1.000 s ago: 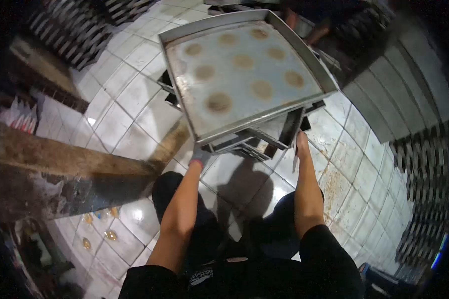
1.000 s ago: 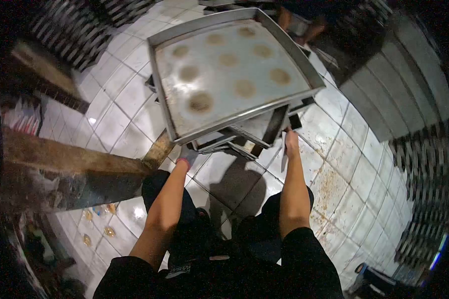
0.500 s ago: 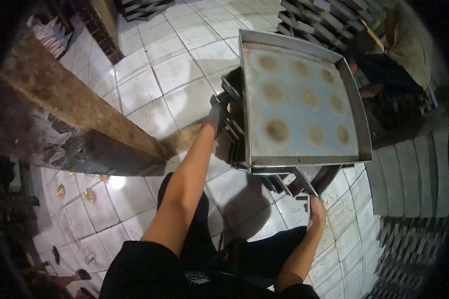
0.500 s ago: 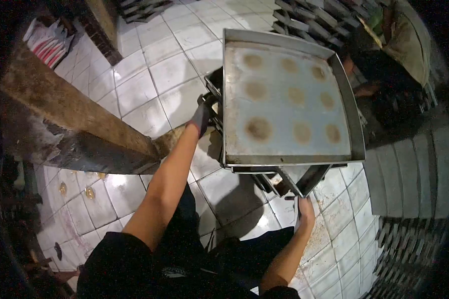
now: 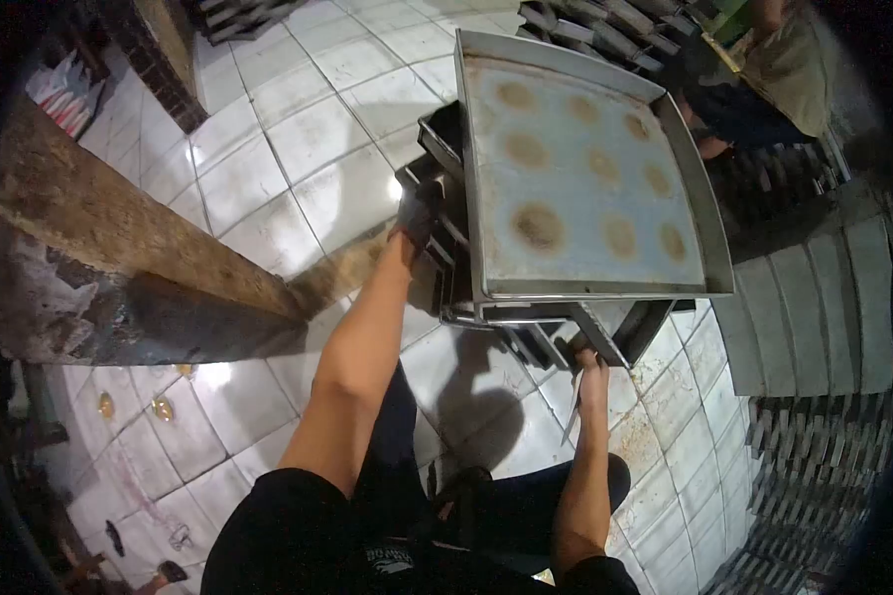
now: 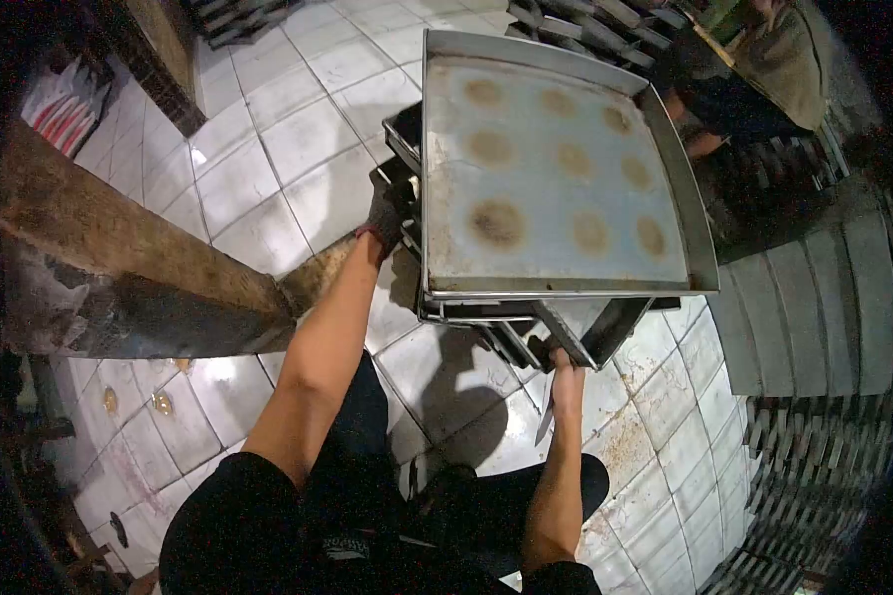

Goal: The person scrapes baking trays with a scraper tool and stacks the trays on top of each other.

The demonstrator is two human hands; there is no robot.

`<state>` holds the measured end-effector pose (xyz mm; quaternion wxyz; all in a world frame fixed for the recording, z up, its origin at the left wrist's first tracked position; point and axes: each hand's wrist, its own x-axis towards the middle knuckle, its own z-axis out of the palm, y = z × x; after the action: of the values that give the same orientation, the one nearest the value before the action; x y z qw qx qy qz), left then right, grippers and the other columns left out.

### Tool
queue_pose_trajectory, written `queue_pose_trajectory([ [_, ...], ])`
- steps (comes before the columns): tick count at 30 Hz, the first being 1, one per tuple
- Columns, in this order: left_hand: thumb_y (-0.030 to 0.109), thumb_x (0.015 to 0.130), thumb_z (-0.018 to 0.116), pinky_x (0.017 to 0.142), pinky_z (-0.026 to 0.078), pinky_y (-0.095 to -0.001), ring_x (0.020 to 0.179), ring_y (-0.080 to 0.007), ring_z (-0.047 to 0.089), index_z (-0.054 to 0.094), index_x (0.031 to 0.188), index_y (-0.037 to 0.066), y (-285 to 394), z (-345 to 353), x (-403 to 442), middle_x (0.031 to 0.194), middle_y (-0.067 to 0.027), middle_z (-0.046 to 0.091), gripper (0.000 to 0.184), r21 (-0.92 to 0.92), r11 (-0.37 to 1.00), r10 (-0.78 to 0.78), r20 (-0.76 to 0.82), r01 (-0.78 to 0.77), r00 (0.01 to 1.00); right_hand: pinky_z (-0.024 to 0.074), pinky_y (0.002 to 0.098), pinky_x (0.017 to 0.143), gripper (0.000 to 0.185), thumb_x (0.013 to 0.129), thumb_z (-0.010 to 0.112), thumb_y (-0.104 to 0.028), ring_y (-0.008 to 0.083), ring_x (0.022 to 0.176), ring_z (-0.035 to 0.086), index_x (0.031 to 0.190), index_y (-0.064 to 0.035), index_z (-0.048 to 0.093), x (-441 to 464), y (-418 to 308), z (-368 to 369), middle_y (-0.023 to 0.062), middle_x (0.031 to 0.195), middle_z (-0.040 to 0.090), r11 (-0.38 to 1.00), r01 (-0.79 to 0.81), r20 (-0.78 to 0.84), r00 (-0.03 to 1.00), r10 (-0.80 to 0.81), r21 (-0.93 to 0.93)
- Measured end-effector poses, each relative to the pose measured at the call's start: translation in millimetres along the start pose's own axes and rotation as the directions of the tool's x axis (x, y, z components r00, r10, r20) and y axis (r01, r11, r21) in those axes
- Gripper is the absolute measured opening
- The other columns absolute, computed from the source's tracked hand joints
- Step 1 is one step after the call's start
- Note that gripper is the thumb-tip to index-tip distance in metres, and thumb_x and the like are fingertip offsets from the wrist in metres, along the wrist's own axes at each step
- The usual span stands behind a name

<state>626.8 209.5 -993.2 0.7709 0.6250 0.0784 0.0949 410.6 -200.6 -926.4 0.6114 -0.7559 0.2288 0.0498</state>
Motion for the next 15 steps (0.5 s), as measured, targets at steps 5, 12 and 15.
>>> queue_pose_trajectory([
  [5,0.054,0.103,0.051,0.059,0.049,-0.032,0.067,-0.0168,0.058,0.066,0.107,0.014,17.5,8.5,-18.5,0.086,-0.0024,0.062,0.043,-0.06,0.99,-0.132,-0.078,0.127,0.988,0.045,0.0348,0.095,0.033,0.095,0.061,-0.018,0.0222,0.102,0.061,0.113,0.0077,0.069,-13.2,-5.8,4.3,0.0103,0.109,0.07,0.999,0.047,-0.039,0.998,-0.046,0.023],
  [12,0.053,0.098,0.06,0.077,0.059,-0.0403,0.088,-0.0251,0.069,0.07,0.11,0.011,91.7,40.5,-135.3,0.093,-0.0088,0.073,0.045,-0.332,0.705,-0.598,0.195,0.626,0.777,0.0469,0.0351,0.092,0.033,0.089,0.062,-0.019,0.0222,0.097,0.063,0.107,0.0072,0.072,-5.2,-1.2,2.8,0.0118,0.101,0.071,0.991,0.135,-0.035,0.99,-0.135,0.021],
  [15,0.053,0.098,0.058,0.076,0.06,-0.0426,0.086,-0.0281,0.071,0.072,0.101,0.01,47.4,15.5,-108.6,0.09,-0.0129,0.073,0.045,-0.3,0.622,-0.606,0.4,0.723,0.688,0.0467,0.0352,0.091,0.035,0.086,0.062,-0.018,0.0225,0.097,0.062,0.107,0.0081,0.071,-8.5,-4.1,5.8,0.0114,0.099,0.07,0.979,0.188,-0.063,0.981,-0.183,0.08],
])
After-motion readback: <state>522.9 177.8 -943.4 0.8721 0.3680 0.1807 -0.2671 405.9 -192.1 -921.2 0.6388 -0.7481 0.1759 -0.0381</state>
